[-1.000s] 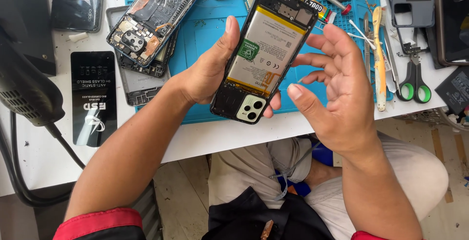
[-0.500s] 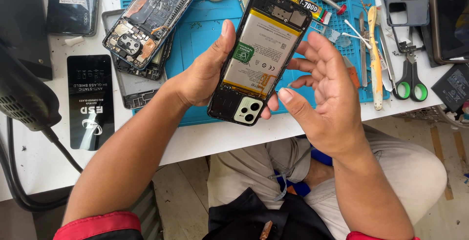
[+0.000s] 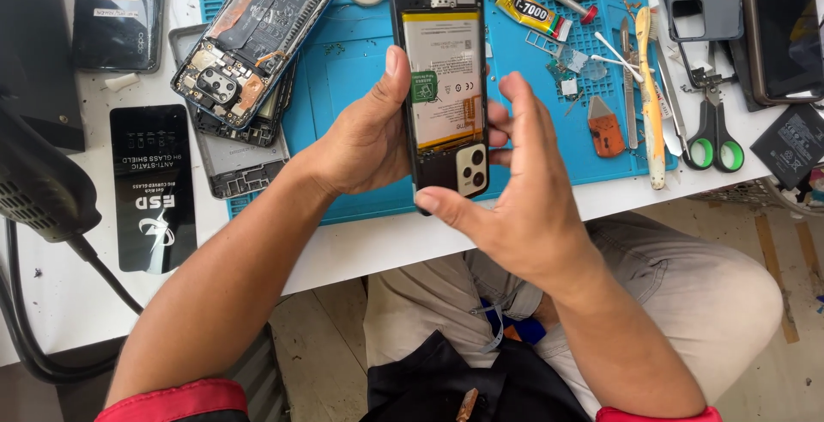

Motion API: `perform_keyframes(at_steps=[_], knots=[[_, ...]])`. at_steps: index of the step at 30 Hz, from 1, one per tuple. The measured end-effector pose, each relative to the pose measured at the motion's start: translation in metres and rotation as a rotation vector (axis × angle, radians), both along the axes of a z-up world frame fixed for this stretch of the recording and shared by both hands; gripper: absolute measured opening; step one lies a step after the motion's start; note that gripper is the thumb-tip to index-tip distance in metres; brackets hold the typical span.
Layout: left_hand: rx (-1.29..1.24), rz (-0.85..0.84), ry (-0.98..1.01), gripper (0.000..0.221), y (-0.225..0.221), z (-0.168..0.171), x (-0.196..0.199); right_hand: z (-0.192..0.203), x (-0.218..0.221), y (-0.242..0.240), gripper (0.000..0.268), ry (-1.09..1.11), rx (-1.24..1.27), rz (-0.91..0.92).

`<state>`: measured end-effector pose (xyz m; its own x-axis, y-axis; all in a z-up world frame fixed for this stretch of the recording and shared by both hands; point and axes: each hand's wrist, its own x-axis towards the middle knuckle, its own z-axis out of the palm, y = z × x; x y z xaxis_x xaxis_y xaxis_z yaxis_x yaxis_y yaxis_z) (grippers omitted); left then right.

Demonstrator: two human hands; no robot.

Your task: Disassembling a mobile phone using a prying tool on a repair bench

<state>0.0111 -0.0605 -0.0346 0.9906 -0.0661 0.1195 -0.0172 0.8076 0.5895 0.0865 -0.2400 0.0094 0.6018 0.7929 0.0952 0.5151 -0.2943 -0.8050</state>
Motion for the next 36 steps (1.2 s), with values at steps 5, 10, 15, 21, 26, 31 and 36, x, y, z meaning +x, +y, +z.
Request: perform_keyframes(at_steps=[5,10,15,21,26,31,36], knots=[[-0.025,0.032,0.076,0.088,-0.015,0.001,0.004,-0.013,0.001,0.002,0.123,-0.202,-0.061,0.038],[0.029,0.06,0.01,0.076,-0.012,-0.009,0.004,-0.004,0.009,0.002,0.11,-0.123,-0.152,0.068],[0.332,0.427,0.375,0.062,0.012,0.012,0.01,-0.004,0.029,-0.004,0.097,-0.098,-0.226,0.165],[1.455,0.36,0.19,0.096,0.039,0.018,-0.003,-0.015,0.052,-0.013,0.096,-0.133,-0.337,0.263],[1.804,0.106,0.123,0.111,0.038,0.017,-0.003,-0.025,0.069,-0.023,0.095,-0.192,-0.317,0.388],[2.053,0.209,-0.051,0.098,0.039,0.008,0.001,-0.031,0.078,-0.03,0.087,-0.232,-0.313,0.501],[2.153,0.222,-0.086,0.108,0.042,0.0,0.002,-0.036,0.08,-0.034,0.082,-0.274,-0.267,0.551]])
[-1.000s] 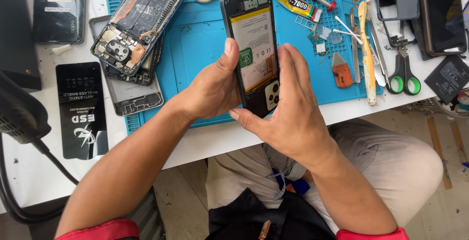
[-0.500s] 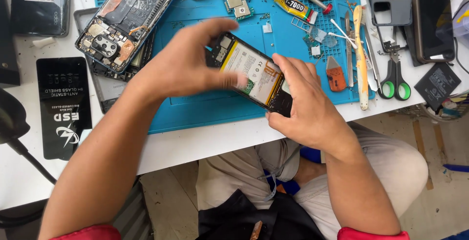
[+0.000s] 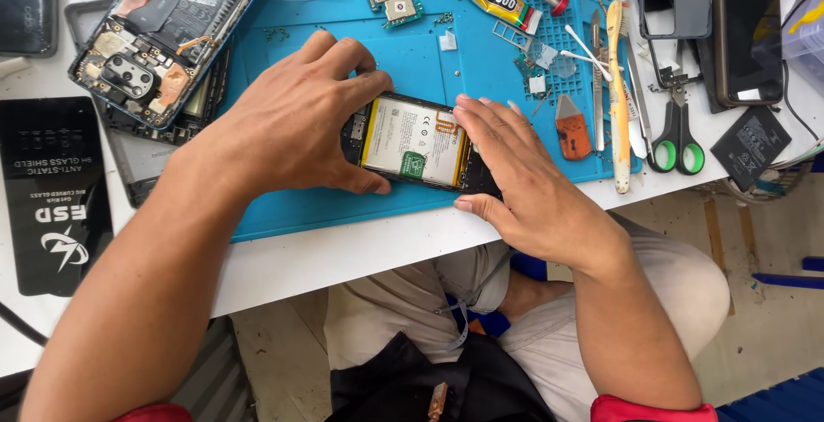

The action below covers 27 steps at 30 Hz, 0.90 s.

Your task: Disassembling a mobile phone using a prying tool on a repair bench

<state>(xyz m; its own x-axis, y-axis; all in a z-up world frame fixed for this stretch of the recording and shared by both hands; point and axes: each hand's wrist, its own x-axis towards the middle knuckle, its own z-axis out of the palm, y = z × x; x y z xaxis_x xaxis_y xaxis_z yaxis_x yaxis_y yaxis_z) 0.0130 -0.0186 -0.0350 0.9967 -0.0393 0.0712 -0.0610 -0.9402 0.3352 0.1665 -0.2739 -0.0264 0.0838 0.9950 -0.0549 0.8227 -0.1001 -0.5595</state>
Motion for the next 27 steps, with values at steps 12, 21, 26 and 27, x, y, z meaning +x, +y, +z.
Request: perform_keyframes(at_steps=[12,21,26,27], knots=[[0.003,0.058,0.172,0.104,-0.002,0.014,-0.002,0.01,0.084,-0.091,0.018,-0.692,-0.015,-0.775],[0.006,0.024,0.132,0.103,0.002,0.009,-0.004,0.013,0.119,-0.063,0.03,-0.49,-0.329,-0.91],[-0.03,0.018,0.102,0.105,0.004,0.005,-0.004,0.02,0.118,-0.056,0.03,-0.449,-0.351,-0.878],[-0.07,0.018,0.112,0.105,0.005,0.006,-0.005,0.019,0.12,-0.055,0.029,-0.434,-0.348,-0.872]])
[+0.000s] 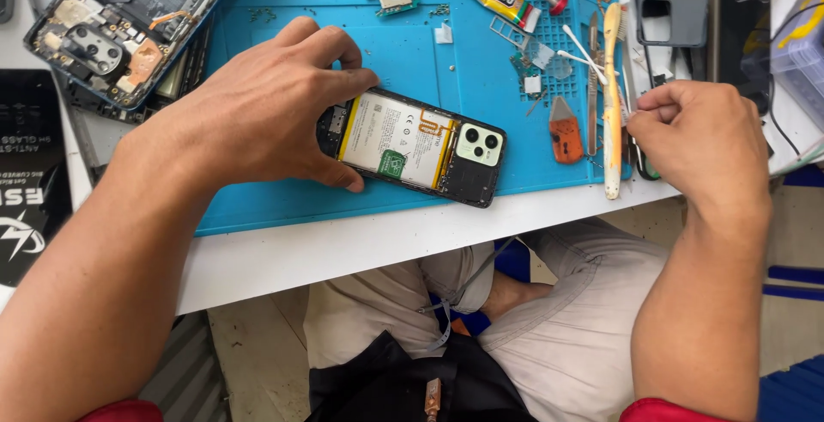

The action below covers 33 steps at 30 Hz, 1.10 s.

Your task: Disassembling a mobile phone using a prying tool on a repair bench

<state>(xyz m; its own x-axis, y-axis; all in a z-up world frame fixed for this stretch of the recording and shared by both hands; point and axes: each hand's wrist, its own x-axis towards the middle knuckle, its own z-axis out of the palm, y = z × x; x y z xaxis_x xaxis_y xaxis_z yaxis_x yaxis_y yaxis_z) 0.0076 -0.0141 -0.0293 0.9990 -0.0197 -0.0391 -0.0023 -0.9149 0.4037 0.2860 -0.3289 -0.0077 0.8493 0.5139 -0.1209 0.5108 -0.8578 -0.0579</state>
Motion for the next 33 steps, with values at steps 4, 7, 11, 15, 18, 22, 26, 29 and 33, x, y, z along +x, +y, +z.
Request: perform_keyframes(at_steps=[4,7,11,15,18,22,26,29,33], knots=[[-0.024,0.022,0.035,0.104,0.0,0.001,0.0,0.0,0.004,0.003,0.029,0.075,0.014,-0.082],[-0.058,-0.005,0.037,0.103,0.002,-0.001,0.0,-0.005,0.017,-0.008,0.026,0.101,0.046,-0.008],[-0.028,-0.035,0.002,0.103,0.004,-0.005,0.0,-0.017,0.04,-0.031,0.023,0.29,0.246,-0.002],[-0.002,-0.024,0.006,0.106,0.004,-0.006,0.0,-0.024,0.067,-0.056,0.026,0.426,0.357,0.0],[0.016,-0.027,0.003,0.102,0.004,-0.006,0.001,-0.032,0.093,-0.089,0.039,0.58,0.486,0.051],[0.012,-0.033,0.007,0.099,0.004,-0.006,-0.001,-0.033,0.088,-0.112,0.045,0.766,0.678,0.074],[0.008,-0.048,-0.013,0.095,0.005,-0.006,-0.001,-0.023,0.044,-0.093,0.047,1.199,1.101,0.174],[-0.02,-0.045,0.0,0.097,0.006,-0.006,0.0,-0.007,-0.006,-0.064,0.035,1.374,1.297,0.193],[-0.033,-0.038,0.002,0.099,0.008,-0.004,0.0,-0.006,-0.048,-0.032,0.023,1.525,1.39,0.212]])
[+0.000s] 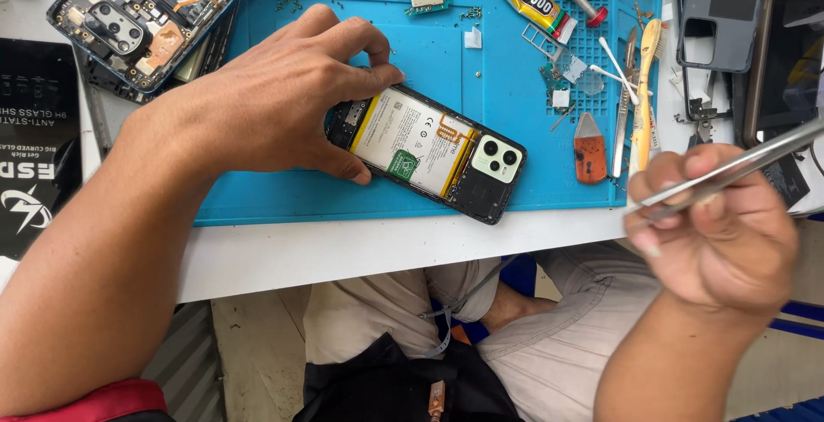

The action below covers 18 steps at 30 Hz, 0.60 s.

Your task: Disassembling a mobile phone using a prying tool on a repair bench

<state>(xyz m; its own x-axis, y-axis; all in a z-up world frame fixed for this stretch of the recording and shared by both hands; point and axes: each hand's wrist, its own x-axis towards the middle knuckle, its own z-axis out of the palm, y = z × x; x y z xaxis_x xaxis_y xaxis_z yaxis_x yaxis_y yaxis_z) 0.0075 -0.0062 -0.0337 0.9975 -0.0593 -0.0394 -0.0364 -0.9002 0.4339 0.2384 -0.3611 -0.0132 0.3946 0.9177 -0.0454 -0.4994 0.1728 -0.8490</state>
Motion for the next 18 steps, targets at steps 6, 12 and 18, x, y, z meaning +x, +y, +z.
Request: perform_keyframes(at_steps=[6,12,18], knots=[[0.038,0.025,0.008,0.099,0.003,0.002,-0.002,-0.016,-0.026,0.028,0.012,-0.097,-0.09,-0.196],[-0.005,0.008,0.051,0.096,0.008,0.004,-0.006,-0.029,-0.062,0.051,0.023,-0.645,-0.115,-0.441],[-0.004,0.014,0.067,0.095,0.006,0.007,-0.007,-0.034,-0.081,0.074,0.016,-0.884,-0.082,-0.299]])
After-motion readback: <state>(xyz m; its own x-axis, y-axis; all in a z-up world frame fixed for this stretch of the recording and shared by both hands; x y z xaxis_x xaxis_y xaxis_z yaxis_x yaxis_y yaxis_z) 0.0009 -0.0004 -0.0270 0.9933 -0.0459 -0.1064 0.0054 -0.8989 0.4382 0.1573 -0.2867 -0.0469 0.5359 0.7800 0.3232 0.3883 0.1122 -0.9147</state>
